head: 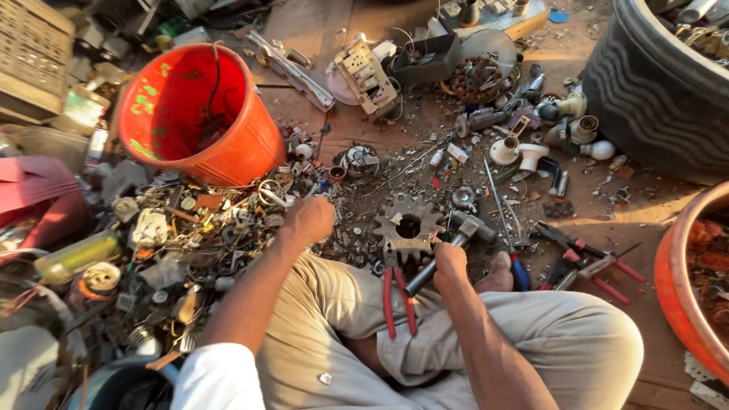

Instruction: The person sits on the ground and uses a hammer to break apart various small electronic components and scrap metal. They repeatedly strike items to separate parts, occasionally using pliers to hold or manipulate the objects. The work is performed in a cluttered outdoor area with piles of debris and buckets nearby.

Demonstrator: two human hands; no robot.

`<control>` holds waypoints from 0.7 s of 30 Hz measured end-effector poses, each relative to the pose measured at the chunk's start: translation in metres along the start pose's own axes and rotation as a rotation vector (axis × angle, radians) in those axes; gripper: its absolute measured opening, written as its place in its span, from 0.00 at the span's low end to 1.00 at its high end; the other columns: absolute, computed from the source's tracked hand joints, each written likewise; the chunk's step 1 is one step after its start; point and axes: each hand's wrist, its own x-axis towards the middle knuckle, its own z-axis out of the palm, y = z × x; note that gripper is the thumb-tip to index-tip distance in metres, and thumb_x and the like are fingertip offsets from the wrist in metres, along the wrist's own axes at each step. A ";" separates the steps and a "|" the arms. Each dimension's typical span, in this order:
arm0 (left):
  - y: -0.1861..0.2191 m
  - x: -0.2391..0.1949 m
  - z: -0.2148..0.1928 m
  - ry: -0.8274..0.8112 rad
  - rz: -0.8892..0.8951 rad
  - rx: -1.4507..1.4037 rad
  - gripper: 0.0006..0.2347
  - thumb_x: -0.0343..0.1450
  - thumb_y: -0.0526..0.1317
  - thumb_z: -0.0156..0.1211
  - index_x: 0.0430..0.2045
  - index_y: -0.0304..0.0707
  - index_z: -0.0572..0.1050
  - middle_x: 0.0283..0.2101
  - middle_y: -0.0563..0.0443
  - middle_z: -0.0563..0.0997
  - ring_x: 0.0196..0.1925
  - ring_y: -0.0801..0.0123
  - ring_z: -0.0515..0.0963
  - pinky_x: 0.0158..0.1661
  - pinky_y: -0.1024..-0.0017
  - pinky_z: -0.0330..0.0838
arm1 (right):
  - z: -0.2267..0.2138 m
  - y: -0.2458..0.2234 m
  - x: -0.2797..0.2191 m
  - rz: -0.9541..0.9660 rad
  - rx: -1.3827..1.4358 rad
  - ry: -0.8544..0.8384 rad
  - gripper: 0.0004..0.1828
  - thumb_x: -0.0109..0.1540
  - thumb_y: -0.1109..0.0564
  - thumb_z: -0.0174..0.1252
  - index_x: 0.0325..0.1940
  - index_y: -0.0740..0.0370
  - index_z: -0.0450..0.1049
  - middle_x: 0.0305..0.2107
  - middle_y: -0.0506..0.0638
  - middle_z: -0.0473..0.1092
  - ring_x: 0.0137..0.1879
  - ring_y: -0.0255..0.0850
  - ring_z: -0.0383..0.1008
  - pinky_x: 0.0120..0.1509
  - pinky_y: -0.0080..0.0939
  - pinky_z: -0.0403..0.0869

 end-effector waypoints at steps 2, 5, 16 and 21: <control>0.027 -0.008 0.003 -0.239 -0.099 0.047 0.10 0.68 0.40 0.60 0.36 0.33 0.82 0.45 0.32 0.83 0.50 0.46 0.83 0.51 0.55 0.77 | 0.004 -0.001 -0.004 -0.010 0.004 0.004 0.10 0.61 0.63 0.51 0.45 0.70 0.69 0.27 0.56 0.67 0.26 0.49 0.72 0.28 0.56 0.74; 0.053 -0.014 0.029 -0.348 -0.047 0.109 0.09 0.66 0.35 0.58 0.35 0.34 0.83 0.46 0.33 0.83 0.50 0.48 0.84 0.52 0.57 0.77 | 0.005 -0.002 0.000 -0.018 0.037 0.012 0.09 0.61 0.63 0.50 0.45 0.69 0.68 0.27 0.56 0.68 0.26 0.50 0.72 0.28 0.55 0.74; 0.047 0.008 0.133 -0.024 -0.038 0.176 0.07 0.68 0.34 0.57 0.31 0.37 0.84 0.39 0.35 0.85 0.44 0.48 0.86 0.44 0.56 0.81 | -0.004 0.015 0.025 -0.066 0.059 -0.057 0.09 0.59 0.62 0.57 0.41 0.71 0.68 0.27 0.57 0.66 0.25 0.51 0.70 0.28 0.54 0.73; 0.031 0.027 0.120 0.167 -0.063 -0.042 0.06 0.66 0.37 0.62 0.29 0.34 0.83 0.36 0.37 0.84 0.38 0.51 0.85 0.39 0.57 0.80 | -0.004 0.009 0.025 -0.060 0.063 -0.051 0.10 0.58 0.65 0.55 0.42 0.74 0.69 0.27 0.58 0.67 0.23 0.51 0.71 0.28 0.54 0.74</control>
